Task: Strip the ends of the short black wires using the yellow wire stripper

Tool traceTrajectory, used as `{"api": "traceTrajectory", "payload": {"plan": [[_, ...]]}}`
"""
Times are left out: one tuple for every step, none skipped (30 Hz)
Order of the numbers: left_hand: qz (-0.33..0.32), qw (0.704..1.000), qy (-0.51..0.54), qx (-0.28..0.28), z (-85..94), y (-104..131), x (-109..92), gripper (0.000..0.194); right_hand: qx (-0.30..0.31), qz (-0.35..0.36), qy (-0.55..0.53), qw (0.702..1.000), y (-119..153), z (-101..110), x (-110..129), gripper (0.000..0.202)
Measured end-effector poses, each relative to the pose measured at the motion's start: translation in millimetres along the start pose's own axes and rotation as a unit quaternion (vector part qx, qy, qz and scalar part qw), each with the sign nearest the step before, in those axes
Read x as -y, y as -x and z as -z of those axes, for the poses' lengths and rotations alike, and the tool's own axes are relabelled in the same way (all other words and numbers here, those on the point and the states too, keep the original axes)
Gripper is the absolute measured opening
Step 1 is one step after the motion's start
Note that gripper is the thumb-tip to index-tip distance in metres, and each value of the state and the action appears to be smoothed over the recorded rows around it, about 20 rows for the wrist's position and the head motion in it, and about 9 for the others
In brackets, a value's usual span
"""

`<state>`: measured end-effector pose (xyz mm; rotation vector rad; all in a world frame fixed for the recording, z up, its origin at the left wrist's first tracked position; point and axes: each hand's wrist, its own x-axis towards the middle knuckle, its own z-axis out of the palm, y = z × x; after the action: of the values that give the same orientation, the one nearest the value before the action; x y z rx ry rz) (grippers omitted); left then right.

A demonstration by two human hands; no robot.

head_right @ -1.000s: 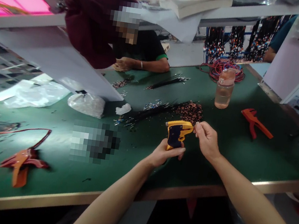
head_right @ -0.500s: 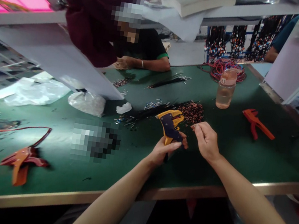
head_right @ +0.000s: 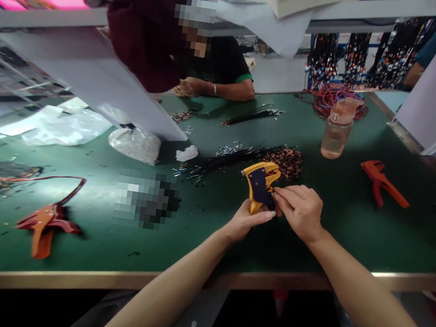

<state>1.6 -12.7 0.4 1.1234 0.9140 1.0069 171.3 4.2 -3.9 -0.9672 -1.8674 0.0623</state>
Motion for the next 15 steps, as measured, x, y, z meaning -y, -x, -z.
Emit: {"api": "traceTrajectory", "payload": {"plan": [[0.006, 1.000, 0.000, -0.005, -0.1, -0.2, 0.6, 0.046, 0.005, 0.013, 0.025, 1.000, 0.0, 0.1, 0.5, 0.021], [0.011, 1.000, 0.001, -0.011, -0.1, -0.4, 1.0, 0.046, 0.010, 0.024, 0.045, 0.999, -0.2, 0.3, 1.2, 0.022], [0.014, 1.000, 0.004, -0.016, -0.1, -0.4, 1.2, 0.047, 0.016, 0.032, 0.060, 0.998, -0.5, 0.5, 2.0, 0.023], [0.016, 1.000, 0.006, -0.021, -0.1, -0.5, 1.1, 0.047, 0.021, 0.038, 0.069, 0.997, -0.9, 0.8, 2.7, 0.025], [0.017, 1.000, 0.008, -0.024, -0.1, -0.4, 0.8, 0.047, 0.025, 0.040, 0.074, 0.996, -1.2, 1.1, 3.2, 0.026], [0.017, 1.000, 0.007, -0.025, 0.0, -0.3, 0.3, 0.047, 0.027, 0.038, 0.073, 0.996, -1.5, 1.3, 3.5, 0.026], [0.018, 1.000, 0.005, -0.022, 0.2, -0.1, -0.4, 0.046, 0.027, 0.032, 0.066, 0.997, -1.6, 1.5, 3.6, 0.026], [0.017, 1.000, 0.002, -0.017, 0.3, 0.1, -1.0, 0.045, 0.026, 0.021, 0.053, 0.998, -1.6, 1.6, 3.4, 0.025], [0.015, 1.000, -0.002, -0.011, 0.5, 0.3, -1.5, 0.044, 0.022, 0.007, 0.033, 0.999, -1.6, 1.7, 3.0, 0.024], [0.012, 1.000, -0.005, -0.005, 0.7, 0.5, -1.9, 0.043, 0.018, -0.011, 0.007, 1.000, -1.6, 1.8, 2.6, 0.022], [0.007, 1.000, -0.007, 0.000, 0.9, 0.6, -2.0, 0.043, 0.013, -0.031, -0.022, 0.999, -1.7, 1.8, 2.1, 0.020], [0.003, 1.000, -0.009, 0.005, 1.1, 0.6, -1.8, 0.043, 0.010, -0.049, -0.052, 0.997, -1.9, 1.9, 1.8, 0.018], [0.000, 1.000, -0.010, 0.010, 1.4, 0.5, -1.2, 0.043, 0.007, -0.064, -0.077, 0.995, -2.2, 2.0, 1.6, 0.016], [-0.003, 1.000, -0.010, 0.013, 1.8, 0.3, -0.2, 0.043, 0.005, -0.075, -0.095, 0.993, -2.7, 2.1, 1.6, 0.015], [-0.005, 1.000, -0.009, 0.016, 2.2, -0.1, 1.0, 0.044, 0.003, -0.083, -0.104, 0.991, -3.2, 2.2, 1.7, 0.014]]}}
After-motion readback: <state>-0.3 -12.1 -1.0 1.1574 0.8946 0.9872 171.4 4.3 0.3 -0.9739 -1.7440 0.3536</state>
